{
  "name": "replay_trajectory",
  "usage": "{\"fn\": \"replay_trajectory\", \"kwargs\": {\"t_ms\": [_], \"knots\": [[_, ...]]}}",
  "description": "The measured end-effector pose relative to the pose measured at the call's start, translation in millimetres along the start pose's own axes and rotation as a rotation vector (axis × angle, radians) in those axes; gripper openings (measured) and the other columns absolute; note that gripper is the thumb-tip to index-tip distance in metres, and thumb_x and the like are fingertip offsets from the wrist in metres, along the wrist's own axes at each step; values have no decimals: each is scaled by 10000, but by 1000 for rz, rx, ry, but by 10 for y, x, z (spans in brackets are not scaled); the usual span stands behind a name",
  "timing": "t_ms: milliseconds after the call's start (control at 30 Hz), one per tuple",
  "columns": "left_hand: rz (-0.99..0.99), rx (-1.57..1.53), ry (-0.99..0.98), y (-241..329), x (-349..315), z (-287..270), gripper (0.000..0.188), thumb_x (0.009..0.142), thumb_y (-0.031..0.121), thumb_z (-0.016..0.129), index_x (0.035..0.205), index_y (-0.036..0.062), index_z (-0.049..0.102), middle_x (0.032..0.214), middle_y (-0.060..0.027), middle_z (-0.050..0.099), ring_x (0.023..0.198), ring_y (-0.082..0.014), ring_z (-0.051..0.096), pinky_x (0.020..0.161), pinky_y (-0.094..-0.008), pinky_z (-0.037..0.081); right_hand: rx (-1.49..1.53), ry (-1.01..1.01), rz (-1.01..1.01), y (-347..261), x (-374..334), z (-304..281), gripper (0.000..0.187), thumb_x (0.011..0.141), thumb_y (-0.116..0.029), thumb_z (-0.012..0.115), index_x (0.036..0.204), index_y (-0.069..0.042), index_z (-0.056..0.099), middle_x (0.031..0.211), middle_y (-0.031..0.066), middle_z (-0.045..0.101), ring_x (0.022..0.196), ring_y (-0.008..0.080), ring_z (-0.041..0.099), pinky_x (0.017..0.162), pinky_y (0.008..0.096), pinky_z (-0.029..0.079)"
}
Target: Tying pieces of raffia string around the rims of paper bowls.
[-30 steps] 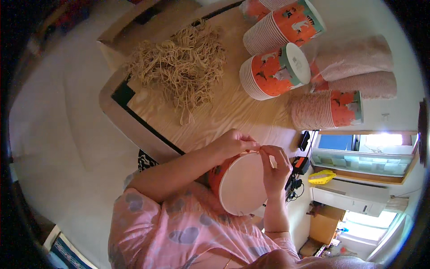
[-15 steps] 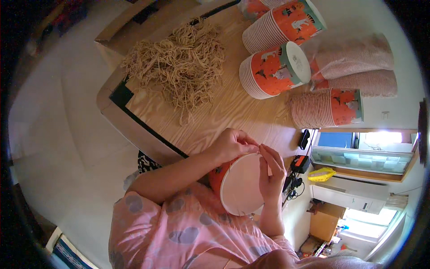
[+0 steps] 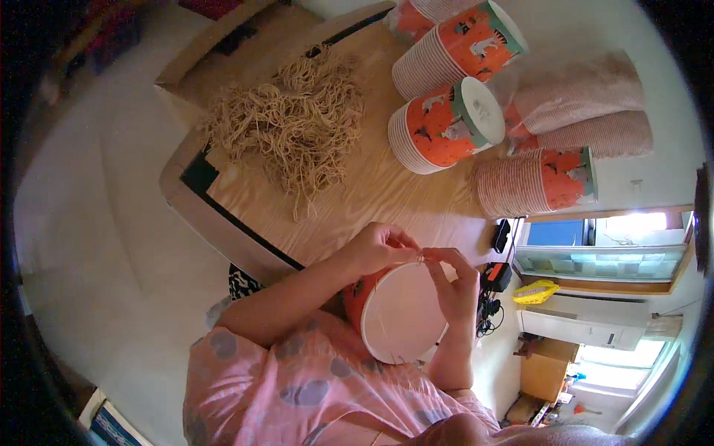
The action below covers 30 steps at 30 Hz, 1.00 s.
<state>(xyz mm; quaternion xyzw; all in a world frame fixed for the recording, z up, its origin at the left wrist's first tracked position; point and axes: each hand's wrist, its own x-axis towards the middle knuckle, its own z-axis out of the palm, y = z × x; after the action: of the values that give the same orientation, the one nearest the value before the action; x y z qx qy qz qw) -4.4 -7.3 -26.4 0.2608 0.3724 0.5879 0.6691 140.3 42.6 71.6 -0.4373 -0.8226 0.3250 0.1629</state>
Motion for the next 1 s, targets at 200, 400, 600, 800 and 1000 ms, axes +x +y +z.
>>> {"fn": "replay_trajectory", "kwargs": {"t_ms": [200,400,600,800,1000], "knots": [[78,-13,-23,42,-17,7,198,790,128,657,931,-10,642,844,-76,651,742,-104,603,691,-230,496,6,-11,58,93,56,44,88,767,-19,625,851,7,630,802,84,650,764,144,598,722,268,463],[99,-83,-13,-28,16,-20,180,809,80,625,953,-27,639,878,-87,657,791,-130,621,725,-244,504,-20,6,38,73,73,61,72,752,-6,618,823,5,622,773,78,646,751,136,596,701,268,469],[202,149,38,7,-26,16,182,786,94,650,924,-23,656,842,-97,670,761,-129,630,702,-246,507,-22,9,14,66,73,73,72,748,-9,625,816,11,616,769,81,646,734,139,600,686,268,474],[300,365,121,30,-69,53,180,795,184,671,911,46,680,801,-43,676,690,-87,592,644,-243,478,-42,3,46,55,70,74,73,749,-21,635,812,8,615,764,89,644,731,142,601,689,273,474],[323,377,116,20,-70,36,185,794,197,672,908,51,680,805,-41,679,679,-84,590,634,-244,473,-71,12,42,39,70,71,67,747,-29,638,800,4,614,754,87,642,722,147,602,684,277,473]]}}
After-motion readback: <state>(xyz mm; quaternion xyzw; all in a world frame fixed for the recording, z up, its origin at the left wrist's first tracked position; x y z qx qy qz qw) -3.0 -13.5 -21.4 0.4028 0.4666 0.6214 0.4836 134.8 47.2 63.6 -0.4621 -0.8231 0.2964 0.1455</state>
